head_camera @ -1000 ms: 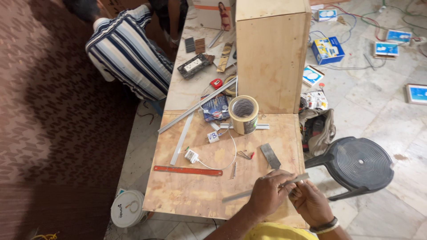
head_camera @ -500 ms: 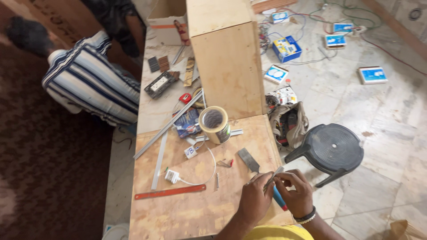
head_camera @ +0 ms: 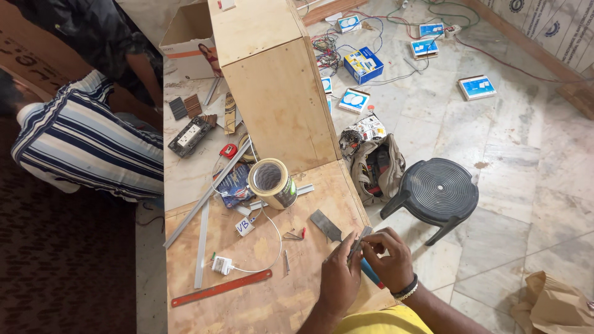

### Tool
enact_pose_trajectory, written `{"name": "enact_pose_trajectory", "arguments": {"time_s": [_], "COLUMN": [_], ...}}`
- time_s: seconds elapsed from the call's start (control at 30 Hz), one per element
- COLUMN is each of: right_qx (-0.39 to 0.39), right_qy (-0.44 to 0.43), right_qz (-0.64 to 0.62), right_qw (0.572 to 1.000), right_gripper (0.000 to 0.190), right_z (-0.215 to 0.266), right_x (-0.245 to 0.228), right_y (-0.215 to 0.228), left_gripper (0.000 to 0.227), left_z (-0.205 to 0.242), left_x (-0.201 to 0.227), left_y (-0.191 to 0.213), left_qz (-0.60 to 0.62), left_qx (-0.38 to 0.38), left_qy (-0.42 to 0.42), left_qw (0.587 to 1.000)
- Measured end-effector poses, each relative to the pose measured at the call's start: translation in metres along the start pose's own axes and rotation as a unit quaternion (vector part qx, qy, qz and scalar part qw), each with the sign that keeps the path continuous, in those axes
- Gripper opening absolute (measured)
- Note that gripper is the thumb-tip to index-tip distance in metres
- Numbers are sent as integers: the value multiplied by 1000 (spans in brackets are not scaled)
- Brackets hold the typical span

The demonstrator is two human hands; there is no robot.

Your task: The person uses a hammer to drive nails into a white plastic strip placed on a wooden workbench. They repeatedly pick up nails, position them on the strip, and strike them with the hammer to secure the strip to the surface.

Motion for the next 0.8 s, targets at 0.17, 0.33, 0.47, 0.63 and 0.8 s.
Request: {"name": "enact_pose_trajectory", "arguments": {"time_s": [0.17,0.33,0.47,0.63,0.8], "right_qx": [17,43,50,30,18], "right_qy": [-21,-18,-14,-28,-67], "right_qz": [-37,-46,-31,-35,-45], "right_qw": [999,998,998,999,997], "right_gripper": [9,10,10,10,10], "right_z": [0,-3,-3,-2,-3], "right_x": [8,11,12,17,22], "right_y": [-1,0,1,-1,0], "left_gripper": [33,31,30,32,34], "left_z": [-3,-9,-11,-9,-6], "left_x": [1,2,5,4,1], "left_y": [-4,-9,-7,-2,-2], "left_qz": [1,-10,-22,-13,1], "left_qx": [7,17,13,34,37], "left_qy": [-3,7,-6,-3,1], "left_qw": [1000,1000,1000,999,999]}}
Point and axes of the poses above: each hand's wrist, its own z-axis away from the middle knuckle, its own y-axis out of the back of the hand, x = y × z, the point moved 10 cm from there along -z, towards the middle knuckle, and after that the axes turned 13 degrees about -z, right-handed, at the moved point
